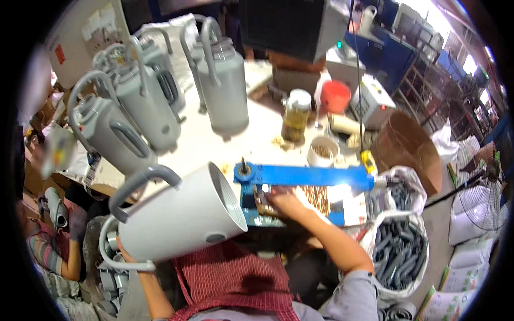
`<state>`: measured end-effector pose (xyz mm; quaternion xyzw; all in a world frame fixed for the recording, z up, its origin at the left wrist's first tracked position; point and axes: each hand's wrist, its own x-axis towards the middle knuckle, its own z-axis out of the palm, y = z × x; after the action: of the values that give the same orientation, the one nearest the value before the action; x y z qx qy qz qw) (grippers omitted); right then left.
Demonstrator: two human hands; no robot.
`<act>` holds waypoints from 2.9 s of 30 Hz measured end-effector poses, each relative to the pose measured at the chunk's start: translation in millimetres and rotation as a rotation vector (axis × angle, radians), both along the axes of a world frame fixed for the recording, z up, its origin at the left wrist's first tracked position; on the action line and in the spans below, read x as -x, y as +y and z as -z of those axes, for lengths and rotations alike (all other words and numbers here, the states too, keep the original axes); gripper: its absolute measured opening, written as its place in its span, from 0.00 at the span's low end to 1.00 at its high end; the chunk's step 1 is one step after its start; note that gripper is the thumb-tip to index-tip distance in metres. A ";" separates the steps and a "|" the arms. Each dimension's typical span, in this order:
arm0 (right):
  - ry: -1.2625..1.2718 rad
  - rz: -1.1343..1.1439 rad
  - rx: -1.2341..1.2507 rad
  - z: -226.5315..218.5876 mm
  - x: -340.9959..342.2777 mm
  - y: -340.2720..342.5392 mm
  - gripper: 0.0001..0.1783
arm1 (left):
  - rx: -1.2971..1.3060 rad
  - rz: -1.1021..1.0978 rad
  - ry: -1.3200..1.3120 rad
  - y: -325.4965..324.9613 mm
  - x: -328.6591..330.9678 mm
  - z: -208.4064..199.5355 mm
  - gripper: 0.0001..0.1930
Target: The person assembles grey plastic kettles by attaching handles and lids. They pick up kettle bodies, insert handles into the side slots, and screw on lids, repeating this process for multiple units in a workshop setting.
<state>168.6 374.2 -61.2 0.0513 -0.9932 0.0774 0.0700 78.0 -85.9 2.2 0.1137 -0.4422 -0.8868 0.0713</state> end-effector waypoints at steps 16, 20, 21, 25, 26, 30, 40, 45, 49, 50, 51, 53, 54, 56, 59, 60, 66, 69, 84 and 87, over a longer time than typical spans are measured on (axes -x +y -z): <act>0.667 -0.024 0.470 -151.1 -13.6 -40.7 0.13 | -0.101 0.115 0.028 -26.4 -8.6 -1.5 0.30; 0.861 -0.085 0.221 -157.5 33.5 -29.6 0.13 | -0.080 -0.021 -0.085 -14.5 -0.5 1.2 0.30; 0.863 -0.100 0.198 -156.0 37.5 -28.5 0.13 | -0.083 -0.031 -0.094 -11.9 0.4 -0.7 0.30; 0.850 -0.158 0.111 -152.2 47.9 -26.1 0.14 | -0.079 0.009 -0.063 -13.8 0.6 9.7 0.29; 0.846 -0.169 0.088 -152.4 49.0 -25.5 0.14 | -0.073 0.045 -0.035 -16.2 2.1 13.3 0.29; 0.861 -0.187 0.032 -147.2 47.0 -20.2 0.16 | -0.039 0.002 -0.032 -8.7 5.9 13.3 0.28; 0.821 -0.187 0.205 -142.8 49.1 -22.4 0.15 | 0.231 -0.013 -0.025 14.5 29.1 3.9 0.28; 0.739 -0.094 0.460 -146.0 40.9 -27.6 0.14 | 0.279 0.004 -0.048 15.6 25.0 4.5 0.29; 0.534 0.053 0.861 -151.4 12.7 -37.2 0.17 | 0.300 -0.032 0.073 32.6 26.8 -9.2 0.29; 0.512 0.107 0.917 -149.2 7.5 -40.2 0.18 | 0.266 -0.025 0.158 50.1 24.2 -20.1 0.29; 0.489 0.161 0.972 -146.6 3.1 -42.2 0.19 | 0.232 -0.019 0.242 73.3 19.4 -33.3 0.30; 0.450 0.216 1.235 -142.0 -4.1 -37.6 0.20 | 0.206 -0.028 0.301 88.7 29.1 -34.5 0.30; 0.461 0.219 1.332 -139.4 -8.8 -33.2 0.19 | 0.218 -0.041 0.270 87.5 39.2 -19.8 0.30; 0.457 0.230 1.441 -138.5 -17.5 -26.9 0.19 | 0.196 -0.005 0.278 92.6 49.6 -3.7 0.29; 0.480 0.243 1.415 -125.0 -21.5 -20.0 0.18 | 0.252 0.013 0.307 103.4 53.3 2.6 0.29; 0.446 0.231 1.373 -124.6 -22.6 -18.4 0.18 | 0.249 0.019 0.299 105.5 54.0 5.1 0.29; 0.450 0.266 1.327 -122.5 -20.0 -17.5 0.18 | 0.271 0.017 0.235 116.9 54.5 1.7 0.28; 0.404 0.277 1.313 -126.4 -19.4 -18.9 0.18 | 0.369 0.042 0.193 112.7 59.5 5.1 0.27; 0.259 -0.032 1.199 -186.9 60.0 -37.4 0.20 | 0.466 0.108 0.307 86.9 77.9 21.8 0.29; 0.228 -0.060 1.375 -178.4 59.5 -34.6 0.21 | 0.522 0.076 0.211 91.6 75.3 12.1 0.30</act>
<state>109.1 339.7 117.2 0.0305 -0.7033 0.6848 0.1884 2.7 5.8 -9.9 -0.0183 -0.6498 -0.7518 0.1106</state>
